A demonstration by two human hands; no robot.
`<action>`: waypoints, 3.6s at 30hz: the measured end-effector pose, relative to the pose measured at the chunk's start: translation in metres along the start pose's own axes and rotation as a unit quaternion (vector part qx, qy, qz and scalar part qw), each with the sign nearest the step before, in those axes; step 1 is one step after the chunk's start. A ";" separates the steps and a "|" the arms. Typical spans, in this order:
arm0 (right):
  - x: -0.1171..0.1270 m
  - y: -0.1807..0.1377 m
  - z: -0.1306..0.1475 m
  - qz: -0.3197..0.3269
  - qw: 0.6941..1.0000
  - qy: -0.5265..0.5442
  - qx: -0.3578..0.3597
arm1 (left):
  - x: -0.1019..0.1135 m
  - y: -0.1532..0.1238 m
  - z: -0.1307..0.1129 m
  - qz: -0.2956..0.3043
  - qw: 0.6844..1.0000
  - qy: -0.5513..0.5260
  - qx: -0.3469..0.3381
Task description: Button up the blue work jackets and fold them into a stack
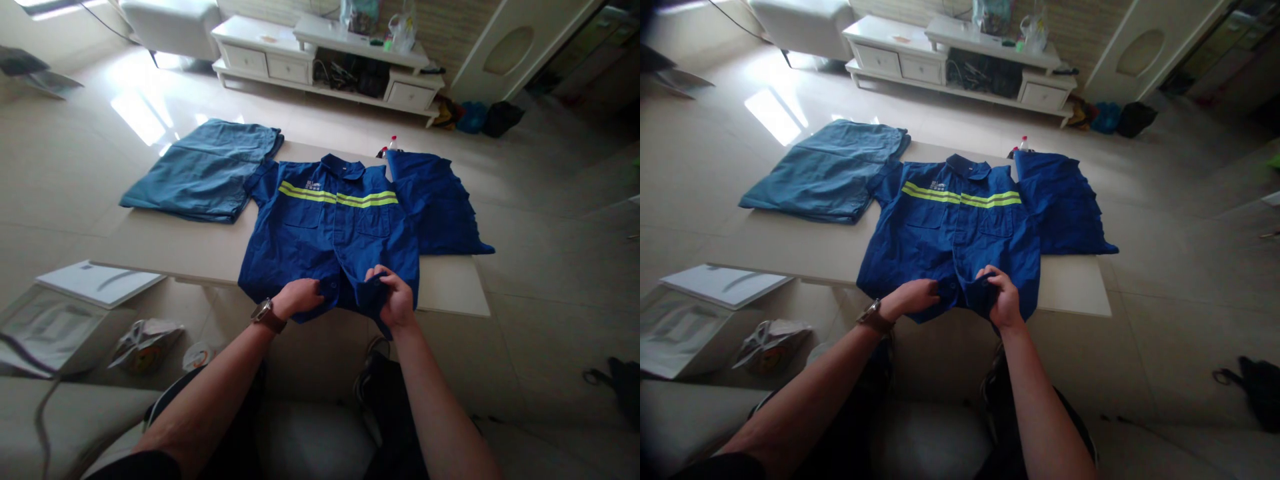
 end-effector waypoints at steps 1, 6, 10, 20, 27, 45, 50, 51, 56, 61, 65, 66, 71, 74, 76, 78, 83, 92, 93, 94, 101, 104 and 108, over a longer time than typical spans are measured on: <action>0.001 0.000 0.001 -0.006 0.998 0.063 -0.019 | 0.001 -0.001 -0.006 -0.024 1.000 0.009 -0.009; -0.005 -0.006 0.010 0.070 0.975 0.201 -0.065 | 0.006 -0.006 -0.031 -0.164 0.986 0.032 0.009; -0.013 -0.013 0.013 0.147 0.956 0.247 -0.066 | 0.005 -0.007 -0.034 -0.233 0.971 0.053 0.027; -0.007 -0.012 0.016 0.204 0.862 0.463 -0.043 | 0.013 -0.014 -0.050 -0.280 0.955 0.092 0.021; 0.004 -0.006 0.009 0.165 0.916 0.360 -0.063 | 0.008 -0.009 -0.045 -0.235 0.967 0.087 -0.039; -0.020 -0.007 -0.006 0.039 0.906 -0.412 0.083 | 0.009 -0.010 -0.046 -0.210 0.972 0.022 -0.103; -0.002 0.004 -0.013 -0.047 0.937 -0.345 0.040 | 0.007 -0.012 -0.052 -0.193 0.971 0.013 -0.143; -0.001 0.005 -0.015 -0.061 0.937 -0.342 0.034 | 0.006 -0.012 -0.053 -0.187 0.970 0.010 -0.153; -0.008 0.005 -0.023 -0.074 0.933 -0.352 0.016 | 0.000 -0.012 -0.054 -0.142 0.968 0.006 -0.206; -0.012 0.005 -0.023 -0.080 0.938 -0.336 0.015 | -0.004 -0.013 -0.058 -0.110 0.964 0.012 -0.240; -0.015 0.008 -0.019 -0.069 0.945 -0.313 0.066 | -0.003 -0.017 -0.063 -0.100 0.966 0.036 -0.236; -0.016 0.008 -0.018 -0.061 0.945 -0.310 0.083 | -0.002 -0.017 -0.063 -0.103 0.969 0.037 -0.224; -0.016 0.006 -0.008 0.020 0.952 -0.291 0.096 | 0.010 -0.014 -0.053 -0.125 0.982 0.020 -0.142; -0.015 0.004 -0.006 0.092 0.962 -0.246 0.071 | 0.013 -0.014 -0.050 -0.140 0.981 0.026 -0.134; -0.012 0.004 -0.006 0.111 0.967 -0.220 0.062 | 0.013 -0.014 -0.051 -0.145 0.978 0.036 -0.147; -0.007 0.006 -0.010 0.077 0.973 -0.212 0.049 | 0.012 -0.015 -0.052 -0.142 0.976 0.042 -0.162; -0.010 0.005 -0.019 -0.051 0.943 -0.326 0.047 | 0.005 -0.017 -0.060 -0.108 0.972 0.039 -0.205; 0.000 0.010 -0.017 -0.133 0.968 -0.206 0.056 | 0.004 -0.019 -0.041 -0.066 0.986 0.054 -0.140; 0.003 0.011 -0.019 -0.128 0.978 -0.161 0.038 | 0.006 -0.018 -0.036 -0.062 0.989 0.056 -0.124; 0.005 0.012 -0.021 -0.121 0.985 -0.119 0.016 | 0.007 -0.017 -0.033 -0.055 0.991 0.053 -0.109; 0.002 0.007 -0.013 -0.073 0.992 0.088 -0.056 | 0.012 -0.012 -0.034 -0.170 0.985 0.026 0.004; 0.004 0.006 -0.011 -0.054 0.990 0.110 -0.067 | 0.012 -0.014 -0.042 -0.210 0.977 0.046 0.002; 0.005 0.007 -0.017 -0.070 0.993 0.067 -0.073 | 0.010 -0.016 -0.049 -0.196 0.978 0.048 -0.049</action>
Point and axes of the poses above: each hand's wrist, its own y-axis towards the middle knuckle, its own x-axis out of the back of the hand, z = x × y, the point moved 5 cm from there along y, towards the middle knuckle, and after that the axes turned 12 degrees about -y, right-handed, at the moved point
